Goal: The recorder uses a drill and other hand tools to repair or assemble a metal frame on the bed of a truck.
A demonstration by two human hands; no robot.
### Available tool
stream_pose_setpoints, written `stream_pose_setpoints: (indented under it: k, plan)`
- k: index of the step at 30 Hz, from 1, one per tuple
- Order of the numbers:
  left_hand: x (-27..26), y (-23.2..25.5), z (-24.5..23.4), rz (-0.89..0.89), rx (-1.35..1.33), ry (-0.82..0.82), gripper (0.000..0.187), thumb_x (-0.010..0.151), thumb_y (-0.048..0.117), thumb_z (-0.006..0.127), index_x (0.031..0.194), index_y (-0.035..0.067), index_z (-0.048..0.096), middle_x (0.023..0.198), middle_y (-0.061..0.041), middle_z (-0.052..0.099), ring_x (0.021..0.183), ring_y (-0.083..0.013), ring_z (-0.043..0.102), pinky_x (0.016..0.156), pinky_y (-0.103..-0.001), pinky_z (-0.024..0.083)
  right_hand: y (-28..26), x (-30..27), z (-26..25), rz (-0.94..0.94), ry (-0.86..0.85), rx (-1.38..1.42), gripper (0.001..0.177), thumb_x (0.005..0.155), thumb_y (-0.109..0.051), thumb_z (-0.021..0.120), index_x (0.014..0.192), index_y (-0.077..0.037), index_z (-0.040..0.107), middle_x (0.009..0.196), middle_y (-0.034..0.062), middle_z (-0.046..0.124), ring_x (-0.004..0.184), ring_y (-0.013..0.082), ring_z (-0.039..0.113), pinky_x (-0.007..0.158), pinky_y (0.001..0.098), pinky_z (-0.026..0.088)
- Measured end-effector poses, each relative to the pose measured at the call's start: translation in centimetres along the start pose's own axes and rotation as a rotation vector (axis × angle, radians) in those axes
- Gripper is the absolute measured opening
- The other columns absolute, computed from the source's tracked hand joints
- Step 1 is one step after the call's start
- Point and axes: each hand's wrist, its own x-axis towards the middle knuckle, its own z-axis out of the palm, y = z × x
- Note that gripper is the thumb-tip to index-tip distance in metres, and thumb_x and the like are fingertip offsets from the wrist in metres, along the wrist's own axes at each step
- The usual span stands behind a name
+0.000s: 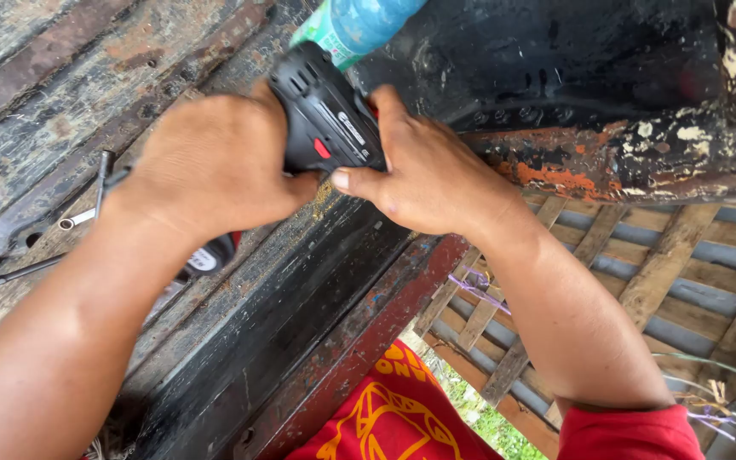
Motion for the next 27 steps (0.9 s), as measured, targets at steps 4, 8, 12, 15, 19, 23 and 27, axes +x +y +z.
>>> stream_pose_setpoints:
  k: [4,8,12,15,19,23,27]
  plan:
    - [0.0,0.0,1.7,0.026,-0.079,-0.003,0.054,0.074,0.04,0.08,0.092,-0.009,0.064,0.08,-0.026,0.07,0.075,-0.0411,0.073,0.07,-0.048,0.059,0.1,-0.5,0.0,0.095,-0.071,-0.031,0.072,0.085,-0.039,0.076,0.132,0.001,0.04,0.104,0.0293,0.069,0.101,0.045,0.069,0.086,0.0517,0.052]
    - [-0.1,0.1,1.9,0.069,-0.101,0.056,0.057,0.072,0.04,0.081,0.094,-0.009,0.063,0.08,-0.026,0.07,0.076,-0.0426,0.072,0.07,-0.05,0.058,0.3,-0.8,0.2,0.051,-0.033,-0.029,0.073,0.084,-0.039,0.077,0.131,0.002,0.04,0.107,0.0294,0.069,0.104,0.0445,0.069,0.087,0.0518,0.051]
    - [-0.6,-0.3,-0.4,-0.042,-0.036,0.002,0.059,0.075,0.043,0.08,0.099,-0.008,0.063,0.079,-0.027,0.071,0.076,-0.0419,0.072,0.071,-0.049,0.059,-1.5,0.2,-0.6,0.074,-0.042,-0.038,0.073,0.084,-0.04,0.076,0.132,0.001,0.04,0.107,0.0284,0.069,0.104,0.0438,0.069,0.086,0.0514,0.052]
    - [-1.7,-0.9,-2.9,-0.162,0.069,0.027,0.071,0.076,0.05,0.082,0.107,-0.009,0.059,0.083,-0.026,0.07,0.078,-0.0421,0.071,0.072,-0.048,0.058,-3.2,1.5,-1.0,-0.036,0.002,0.036,0.078,0.084,-0.04,0.075,0.138,0.001,0.036,0.107,0.0263,0.07,0.1,0.04,0.073,0.084,0.0487,0.055]
    - [-4.8,-4.3,-4.6,-0.112,0.112,0.245,0.066,0.07,0.05,0.087,0.09,-0.009,0.066,0.077,-0.029,0.069,0.075,-0.0433,0.07,0.073,-0.049,0.057,-6.5,1.3,-1.9,-0.281,0.108,0.049,0.08,0.086,-0.044,0.077,0.141,-0.002,0.037,0.108,0.0255,0.071,0.101,0.0405,0.071,0.085,0.0477,0.054]
    - [-9.6,-6.5,-5.9,-0.272,-0.189,0.313,0.051,0.064,0.038,0.088,0.089,-0.004,0.072,0.08,-0.023,0.073,0.076,-0.0343,0.073,0.074,-0.044,0.056,-8.7,-3.0,-4.1,-0.595,0.233,0.23,0.069,0.098,-0.038,0.067,0.149,-0.003,0.038,0.115,0.0203,0.073,0.108,0.0296,0.074,0.088,0.0392,0.058]
    - [-13.6,-6.7,-5.4,-0.347,-0.408,0.427,0.04,0.064,0.031,0.09,0.086,0.002,0.074,0.078,-0.012,0.076,0.071,-0.0226,0.072,0.077,-0.035,0.057,-5.9,-8.6,-4.9,-0.887,0.39,0.603,0.049,0.114,-0.027,0.057,0.152,0.001,0.043,0.136,0.0203,0.063,0.131,0.0255,0.062,0.114,0.039,0.052]
